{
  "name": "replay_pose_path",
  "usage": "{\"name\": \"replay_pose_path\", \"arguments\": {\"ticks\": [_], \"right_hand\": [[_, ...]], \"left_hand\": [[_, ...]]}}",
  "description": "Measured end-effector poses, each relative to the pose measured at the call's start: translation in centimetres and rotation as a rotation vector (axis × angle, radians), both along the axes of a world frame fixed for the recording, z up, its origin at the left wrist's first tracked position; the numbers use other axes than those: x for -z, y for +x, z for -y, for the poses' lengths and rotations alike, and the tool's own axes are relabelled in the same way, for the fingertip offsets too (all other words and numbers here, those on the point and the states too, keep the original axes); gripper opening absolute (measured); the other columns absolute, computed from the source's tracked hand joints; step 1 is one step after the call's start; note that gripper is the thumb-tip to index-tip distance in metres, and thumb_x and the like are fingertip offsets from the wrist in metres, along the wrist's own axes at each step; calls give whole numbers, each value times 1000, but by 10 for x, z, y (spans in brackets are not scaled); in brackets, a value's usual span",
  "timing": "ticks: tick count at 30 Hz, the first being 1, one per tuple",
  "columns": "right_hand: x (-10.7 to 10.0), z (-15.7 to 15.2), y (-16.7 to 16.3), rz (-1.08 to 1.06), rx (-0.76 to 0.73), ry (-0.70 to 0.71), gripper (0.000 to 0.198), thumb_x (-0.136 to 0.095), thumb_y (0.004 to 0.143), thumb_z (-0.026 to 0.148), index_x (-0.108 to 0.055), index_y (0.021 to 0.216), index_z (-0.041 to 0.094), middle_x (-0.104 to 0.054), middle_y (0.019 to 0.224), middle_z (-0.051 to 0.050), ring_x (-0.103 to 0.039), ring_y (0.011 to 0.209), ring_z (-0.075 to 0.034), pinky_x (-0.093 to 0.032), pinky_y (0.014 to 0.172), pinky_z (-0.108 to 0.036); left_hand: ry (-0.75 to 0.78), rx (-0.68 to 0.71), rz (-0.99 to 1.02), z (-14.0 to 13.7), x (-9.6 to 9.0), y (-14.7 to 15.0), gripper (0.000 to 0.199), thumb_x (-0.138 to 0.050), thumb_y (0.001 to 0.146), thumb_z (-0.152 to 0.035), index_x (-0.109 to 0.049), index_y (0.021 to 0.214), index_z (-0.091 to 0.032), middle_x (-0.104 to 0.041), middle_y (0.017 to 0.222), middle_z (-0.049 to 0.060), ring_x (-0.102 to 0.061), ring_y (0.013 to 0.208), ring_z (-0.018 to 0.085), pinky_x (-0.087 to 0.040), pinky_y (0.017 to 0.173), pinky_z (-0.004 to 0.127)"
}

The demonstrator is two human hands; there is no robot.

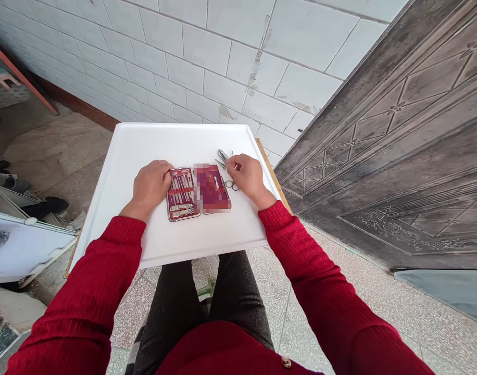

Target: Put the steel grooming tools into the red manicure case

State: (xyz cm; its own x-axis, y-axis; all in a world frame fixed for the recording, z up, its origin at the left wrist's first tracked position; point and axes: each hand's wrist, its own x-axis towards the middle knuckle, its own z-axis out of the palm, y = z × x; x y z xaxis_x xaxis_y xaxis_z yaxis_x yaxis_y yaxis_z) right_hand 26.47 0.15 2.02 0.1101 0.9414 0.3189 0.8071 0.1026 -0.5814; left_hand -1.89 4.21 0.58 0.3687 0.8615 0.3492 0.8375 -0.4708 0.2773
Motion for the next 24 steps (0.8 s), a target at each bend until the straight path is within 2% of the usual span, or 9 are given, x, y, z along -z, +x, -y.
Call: {"name": "replay_pose_path", "arguments": {"ticks": [3, 7, 11, 15, 19, 24], "right_hand": [[-8, 0, 17, -9, 99, -3, 16, -59, 90, 23, -74, 84, 19, -72, 84, -3, -61, 76, -18, -43, 70, -30], [-13, 2, 23, 44, 71, -183, 20, -68, 88, 31, -69, 71, 21, -70, 72, -2, -60, 69, -17, -38, 62, -28], [-12, 1, 14, 208, 70, -314, 21, -73, 86, 31, -69, 68, 21, -72, 75, -4, -61, 71, -18, -37, 60, -29], [-11, -1, 5, 331, 105, -348, 10, -72, 83, 19, -72, 73, 21, -75, 81, -8, -64, 74, -21, -38, 61, -30], [-12, -2, 0, 392, 93, -380, 12, -72, 82, 17, -71, 70, 20, -75, 83, -10, -67, 77, -23, -40, 63, -31], [-15, 2, 0, 328, 51, -337, 10, -70, 83, 17, -70, 73, 19, -75, 82, -9, -67, 81, -24, -43, 69, -32]], "left_hand": [[7, 6, 2, 1, 0, -1, 23, -43, 96, -18, -64, 96, -26, -74, 110, 6, -67, 106, 26, -51, 81, 39], [7, 2, -14, 1, -1, -2, 22, -43, 95, -18, -64, 96, -26, -74, 110, 5, -67, 106, 26, -50, 79, 38], [5, -5, -24, 2, -2, -1, 23, -43, 95, -18, -64, 96, -25, -74, 109, 6, -68, 104, 27, -49, 78, 39], [8, -6, -18, 1, -1, -1, 23, -42, 96, -18, -64, 98, -25, -74, 111, 6, -68, 105, 27, -49, 78, 40], [10, -2, -18, 1, 1, -2, 24, -43, 96, -18, -65, 99, -25, -74, 113, 6, -67, 107, 27, -50, 80, 39], [2, -10, -24, 0, 1, -1, 25, -43, 95, -17, -67, 102, -25, -74, 114, 6, -67, 108, 27, -50, 82, 39]]}}
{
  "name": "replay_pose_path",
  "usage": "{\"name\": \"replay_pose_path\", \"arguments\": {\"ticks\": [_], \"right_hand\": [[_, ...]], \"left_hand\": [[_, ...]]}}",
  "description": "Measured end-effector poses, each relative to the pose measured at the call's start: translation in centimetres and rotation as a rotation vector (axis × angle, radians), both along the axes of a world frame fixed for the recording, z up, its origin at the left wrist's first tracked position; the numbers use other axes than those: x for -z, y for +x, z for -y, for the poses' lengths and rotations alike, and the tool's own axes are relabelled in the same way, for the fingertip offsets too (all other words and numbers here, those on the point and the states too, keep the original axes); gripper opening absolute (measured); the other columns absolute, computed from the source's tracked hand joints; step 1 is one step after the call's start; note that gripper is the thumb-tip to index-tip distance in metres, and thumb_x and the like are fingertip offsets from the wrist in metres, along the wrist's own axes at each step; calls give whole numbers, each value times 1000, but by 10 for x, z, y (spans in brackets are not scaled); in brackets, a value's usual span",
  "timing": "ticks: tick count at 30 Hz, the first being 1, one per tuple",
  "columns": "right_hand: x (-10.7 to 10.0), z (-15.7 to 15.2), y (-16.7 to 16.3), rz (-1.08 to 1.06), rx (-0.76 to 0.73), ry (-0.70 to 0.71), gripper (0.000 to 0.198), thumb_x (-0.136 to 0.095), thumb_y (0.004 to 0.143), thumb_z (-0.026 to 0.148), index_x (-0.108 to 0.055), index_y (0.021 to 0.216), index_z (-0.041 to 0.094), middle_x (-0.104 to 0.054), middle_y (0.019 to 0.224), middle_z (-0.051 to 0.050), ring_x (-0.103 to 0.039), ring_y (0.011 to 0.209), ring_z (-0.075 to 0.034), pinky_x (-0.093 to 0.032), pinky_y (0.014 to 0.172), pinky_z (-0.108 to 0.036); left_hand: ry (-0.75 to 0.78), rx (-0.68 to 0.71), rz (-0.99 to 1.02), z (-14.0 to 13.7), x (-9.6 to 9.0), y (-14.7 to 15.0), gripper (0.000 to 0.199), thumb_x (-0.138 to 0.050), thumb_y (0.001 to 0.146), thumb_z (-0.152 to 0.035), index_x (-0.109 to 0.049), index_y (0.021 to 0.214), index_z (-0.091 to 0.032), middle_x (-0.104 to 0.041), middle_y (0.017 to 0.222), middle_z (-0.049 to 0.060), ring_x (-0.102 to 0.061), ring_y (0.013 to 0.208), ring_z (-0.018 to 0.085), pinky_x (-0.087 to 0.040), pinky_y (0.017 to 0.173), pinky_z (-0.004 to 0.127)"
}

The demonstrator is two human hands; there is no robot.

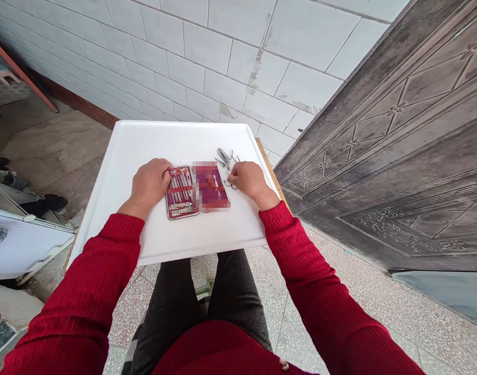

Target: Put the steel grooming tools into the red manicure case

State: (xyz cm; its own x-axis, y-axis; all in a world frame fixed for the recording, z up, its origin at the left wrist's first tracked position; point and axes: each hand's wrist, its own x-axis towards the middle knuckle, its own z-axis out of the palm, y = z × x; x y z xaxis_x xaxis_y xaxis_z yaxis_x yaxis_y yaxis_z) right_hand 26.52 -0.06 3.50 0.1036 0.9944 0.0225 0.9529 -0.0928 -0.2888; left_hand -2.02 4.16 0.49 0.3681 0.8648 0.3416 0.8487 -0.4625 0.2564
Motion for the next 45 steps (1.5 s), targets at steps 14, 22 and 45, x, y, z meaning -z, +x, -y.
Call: {"name": "replay_pose_path", "arguments": {"ticks": [14, 22, 45], "right_hand": [[24, -7, -7, -928, -79, 91, 33, -70, 82, 22, -67, 114, 20, -66, 68, 4, -57, 54, -14, -44, 51, -26], [31, -14, -13, -881, -69, 173, 30, -69, 87, 28, -71, 116, 19, -69, 72, 2, -60, 58, -14, -52, 58, -28], [33, -16, -16, -606, -163, 206, 25, -61, 84, 16, -76, 104, 18, -69, 69, 3, -66, 65, -17, -56, 80, -36]], "left_hand": [[-29, -24, 0, 2, -1, 3, 27, -42, 95, -17, -68, 101, -24, -73, 111, 9, -67, 107, 30, -49, 80, 41], [-11, -22, 4, 2, 0, 3, 28, -44, 94, -17, -70, 101, -24, -74, 110, 8, -67, 106, 30, -50, 79, 40], [0, -9, -4, -1, 3, 3, 28, -43, 93, -15, -68, 100, -24, -74, 111, 8, -66, 108, 29, -48, 78, 41]]}}
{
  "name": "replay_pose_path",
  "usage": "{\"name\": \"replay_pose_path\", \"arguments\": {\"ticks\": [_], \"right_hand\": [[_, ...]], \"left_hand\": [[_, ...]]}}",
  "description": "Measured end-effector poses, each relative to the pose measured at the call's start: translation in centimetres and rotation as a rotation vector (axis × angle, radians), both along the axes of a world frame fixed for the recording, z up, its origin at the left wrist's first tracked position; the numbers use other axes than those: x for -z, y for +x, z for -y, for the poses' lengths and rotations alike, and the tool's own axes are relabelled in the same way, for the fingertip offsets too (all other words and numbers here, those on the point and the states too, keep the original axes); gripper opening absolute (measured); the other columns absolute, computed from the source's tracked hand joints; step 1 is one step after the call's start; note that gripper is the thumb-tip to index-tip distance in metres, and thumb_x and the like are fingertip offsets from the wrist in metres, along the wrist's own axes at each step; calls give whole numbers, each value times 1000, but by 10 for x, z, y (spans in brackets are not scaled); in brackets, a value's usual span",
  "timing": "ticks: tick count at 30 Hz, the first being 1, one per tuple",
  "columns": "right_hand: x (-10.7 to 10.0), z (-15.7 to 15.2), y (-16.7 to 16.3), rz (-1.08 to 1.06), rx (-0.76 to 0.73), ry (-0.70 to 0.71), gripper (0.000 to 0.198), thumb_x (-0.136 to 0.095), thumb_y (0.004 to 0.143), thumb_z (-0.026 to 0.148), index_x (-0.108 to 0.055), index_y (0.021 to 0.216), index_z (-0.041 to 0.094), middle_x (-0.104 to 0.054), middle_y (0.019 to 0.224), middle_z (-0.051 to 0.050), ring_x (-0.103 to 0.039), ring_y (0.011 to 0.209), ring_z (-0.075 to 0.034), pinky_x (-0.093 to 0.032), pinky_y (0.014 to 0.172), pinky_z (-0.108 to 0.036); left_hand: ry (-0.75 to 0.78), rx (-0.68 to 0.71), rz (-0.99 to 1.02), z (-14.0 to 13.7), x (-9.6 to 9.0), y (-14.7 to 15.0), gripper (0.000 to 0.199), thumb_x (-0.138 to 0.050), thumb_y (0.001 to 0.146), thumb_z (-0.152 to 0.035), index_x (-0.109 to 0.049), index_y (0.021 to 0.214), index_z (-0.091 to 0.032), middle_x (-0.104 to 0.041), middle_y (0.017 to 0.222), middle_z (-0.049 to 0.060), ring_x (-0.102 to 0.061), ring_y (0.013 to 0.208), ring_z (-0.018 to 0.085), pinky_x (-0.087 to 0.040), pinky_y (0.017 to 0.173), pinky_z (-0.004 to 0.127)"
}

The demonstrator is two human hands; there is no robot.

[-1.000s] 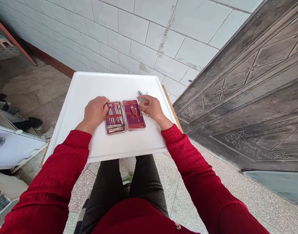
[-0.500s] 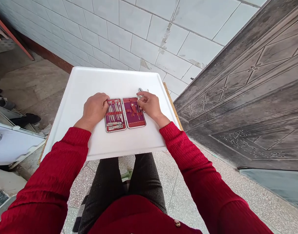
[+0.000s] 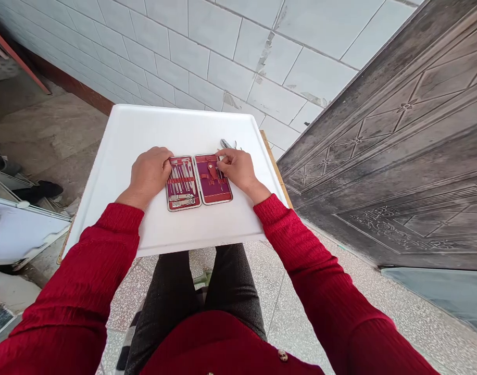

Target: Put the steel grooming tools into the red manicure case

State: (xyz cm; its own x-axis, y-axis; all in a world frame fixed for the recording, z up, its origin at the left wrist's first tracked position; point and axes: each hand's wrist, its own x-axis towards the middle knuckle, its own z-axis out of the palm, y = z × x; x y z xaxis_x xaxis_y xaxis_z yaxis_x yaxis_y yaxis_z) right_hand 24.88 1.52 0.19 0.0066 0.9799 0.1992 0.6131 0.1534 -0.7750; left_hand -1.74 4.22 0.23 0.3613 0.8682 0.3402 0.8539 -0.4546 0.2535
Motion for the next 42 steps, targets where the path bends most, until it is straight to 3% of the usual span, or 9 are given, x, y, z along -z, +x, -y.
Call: {"name": "replay_pose_path", "arguments": {"ticks": [16, 34, 42], "right_hand": [[-22, 12, -18, 526, 85, -48, 25, -58, 89, 16, -76, 105, 21, -76, 89, -7, -68, 87, -27, -45, 77, -36], [-13, -9, -19, 545, 65, -24, 22, -57, 90, 12, -77, 96, 17, -76, 92, -13, -69, 97, -33, -49, 88, -44], [-4, -13, -18, 504, 20, 30, 13, -63, 92, 21, -75, 94, 16, -74, 89, -14, -68, 96, -33, -50, 86, -44]], "left_hand": [[-13, -21, 6, 0, 0, 0, 27, -43, 93, -17, -68, 102, -26, -74, 112, 7, -66, 109, 29, -48, 79, 40], [-39, -53, 17, 2, -1, 1, 25, -45, 94, -19, -68, 102, -27, -73, 117, 6, -66, 112, 30, -49, 81, 41], [-38, -34, 40, 1, 0, 1, 24, -47, 94, -21, -68, 101, -28, -73, 116, 4, -66, 114, 29, -51, 85, 41]]}}
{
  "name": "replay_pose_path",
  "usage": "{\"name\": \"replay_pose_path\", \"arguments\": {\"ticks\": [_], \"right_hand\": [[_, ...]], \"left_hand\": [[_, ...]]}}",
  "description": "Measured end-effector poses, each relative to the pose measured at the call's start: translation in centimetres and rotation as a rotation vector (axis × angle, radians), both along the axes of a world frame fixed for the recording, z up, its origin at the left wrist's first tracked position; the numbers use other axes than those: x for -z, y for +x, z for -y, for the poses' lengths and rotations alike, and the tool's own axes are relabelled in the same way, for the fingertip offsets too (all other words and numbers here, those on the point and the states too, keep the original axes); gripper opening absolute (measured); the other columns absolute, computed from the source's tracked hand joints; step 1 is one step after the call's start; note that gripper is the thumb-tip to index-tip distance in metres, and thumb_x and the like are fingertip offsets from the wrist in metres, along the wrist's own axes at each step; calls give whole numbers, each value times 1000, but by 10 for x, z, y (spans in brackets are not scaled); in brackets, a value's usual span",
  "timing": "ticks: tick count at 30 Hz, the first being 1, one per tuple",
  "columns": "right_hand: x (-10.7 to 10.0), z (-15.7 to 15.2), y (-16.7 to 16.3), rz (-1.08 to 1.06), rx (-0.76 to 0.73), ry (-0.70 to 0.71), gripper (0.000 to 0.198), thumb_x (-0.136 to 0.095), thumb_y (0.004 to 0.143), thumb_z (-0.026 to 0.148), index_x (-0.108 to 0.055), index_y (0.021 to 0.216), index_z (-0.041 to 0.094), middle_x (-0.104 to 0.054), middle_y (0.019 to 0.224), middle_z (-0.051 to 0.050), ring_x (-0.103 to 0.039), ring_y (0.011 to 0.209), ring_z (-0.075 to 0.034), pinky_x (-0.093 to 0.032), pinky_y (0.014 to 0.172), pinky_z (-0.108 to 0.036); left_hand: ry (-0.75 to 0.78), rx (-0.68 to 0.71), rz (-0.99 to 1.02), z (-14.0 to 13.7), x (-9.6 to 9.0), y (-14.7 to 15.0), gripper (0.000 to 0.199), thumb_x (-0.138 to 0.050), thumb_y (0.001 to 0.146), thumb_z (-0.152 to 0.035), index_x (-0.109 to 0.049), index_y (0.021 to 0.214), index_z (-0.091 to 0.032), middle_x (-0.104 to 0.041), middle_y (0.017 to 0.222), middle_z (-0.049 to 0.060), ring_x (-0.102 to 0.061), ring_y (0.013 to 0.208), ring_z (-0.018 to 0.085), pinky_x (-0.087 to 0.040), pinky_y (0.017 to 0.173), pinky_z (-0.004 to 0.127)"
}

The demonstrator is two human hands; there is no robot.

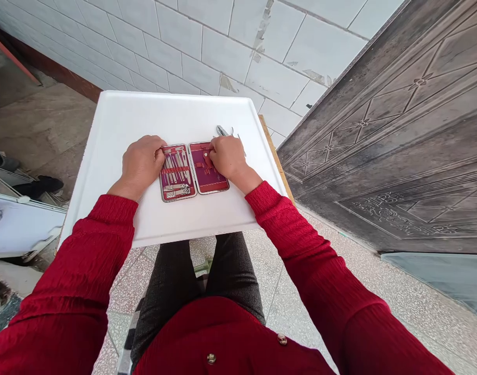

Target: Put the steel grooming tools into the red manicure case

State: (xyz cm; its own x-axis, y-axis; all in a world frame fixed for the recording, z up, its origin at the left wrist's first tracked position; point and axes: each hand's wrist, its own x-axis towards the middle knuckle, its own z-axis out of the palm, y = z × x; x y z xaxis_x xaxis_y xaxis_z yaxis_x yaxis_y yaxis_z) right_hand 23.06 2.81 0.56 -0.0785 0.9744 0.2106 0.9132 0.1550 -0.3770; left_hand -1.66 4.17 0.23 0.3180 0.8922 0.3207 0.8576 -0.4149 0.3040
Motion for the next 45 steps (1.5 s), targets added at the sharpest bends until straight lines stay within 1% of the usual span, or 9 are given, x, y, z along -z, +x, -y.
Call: {"name": "replay_pose_path", "arguments": {"ticks": [15, 18, 21, 25, 28, 32, 36, 40, 45], "right_hand": [[-21, 35, -9, 179, 66, -52, 21, -52, 98, 19, -74, 97, 18, -77, 104, -13, -68, 92, -27, -43, 74, -35], [-25, 30, 8, 90, 124, 4, 21, -54, 96, 20, -75, 95, 21, -78, 98, -9, -68, 89, -25, -44, 72, -33], [-29, 22, 37, 0, 288, 65, 23, -54, 93, 18, -77, 93, 21, -78, 94, -8, -68, 86, -24, -44, 71, -33], [-29, 16, 67, -56, 421, 22, 19, -58, 89, 17, -77, 88, 20, -78, 90, -9, -68, 85, -25, -44, 71, -33], [-26, 16, 69, -64, 410, -37, 15, -61, 90, 21, -76, 89, 20, -79, 93, -7, -68, 87, -24, -44, 71, -33], [-19, 11, 57, -5, 351, -14, 13, -64, 91, 24, -77, 93, 21, -78, 102, -8, -68, 91, -24, -45, 74, -32], [-15, 4, 52, 35, 349, -39, 16, -61, 88, 17, -76, 88, 20, -77, 101, -9, -67, 89, -23, -44, 71, -31], [-18, 4, 55, -142, 345, -10, 15, -60, 85, 15, -73, 78, 19, -75, 85, -6, -64, 80, -21, -42, 68, -30], [-18, 8, 48, -658, 186, -34, 14, -71, 83, 25, -67, 71, 18, -63, 64, 1, -56, 61, -13, -42, 61, -27]], "left_hand": [[23, 6, -13, -2, 2, -4, 26, -44, 94, -20, -67, 103, -27, -74, 119, 6, -66, 112, 29, -50, 83, 40], [20, 22, -10, -1, 0, -5, 27, -43, 95, -20, -67, 104, -26, -74, 120, 6, -67, 111, 29, -50, 84, 40], [20, 29, -11, 0, -2, -5, 27, -43, 95, -20, -67, 105, -26, -74, 122, 7, -67, 113, 29, -51, 86, 40], [28, 34, -12, 0, -3, -5, 27, -42, 95, -20, -67, 105, -26, -74, 123, 8, -67, 114, 29, -51, 88, 40], [31, 36, -14, 1, -4, -5, 26, -43, 95, -20, -66, 103, -26, -75, 119, 7, -67, 111, 28, -51, 86, 39], [27, 34, -11, 1, -4, -5, 25, -44, 94, -19, -66, 103, -26, -74, 118, 6, -67, 110, 27, -51, 85, 37], [21, 31, -25, 2, -5, -4, 27, -43, 95, -19, -67, 104, -25, -74, 117, 7, -66, 109, 28, -50, 83, 39], [8, 22, -32, 1, -4, -3, 28, -43, 94, -19, -69, 104, -24, -73, 114, 8, -66, 106, 29, -49, 79, 40], [25, 28, -27, 1, -2, -2, 28, -43, 95, -18, -69, 104, -24, -73, 115, 8, -66, 108, 29, -49, 82, 40]]}}
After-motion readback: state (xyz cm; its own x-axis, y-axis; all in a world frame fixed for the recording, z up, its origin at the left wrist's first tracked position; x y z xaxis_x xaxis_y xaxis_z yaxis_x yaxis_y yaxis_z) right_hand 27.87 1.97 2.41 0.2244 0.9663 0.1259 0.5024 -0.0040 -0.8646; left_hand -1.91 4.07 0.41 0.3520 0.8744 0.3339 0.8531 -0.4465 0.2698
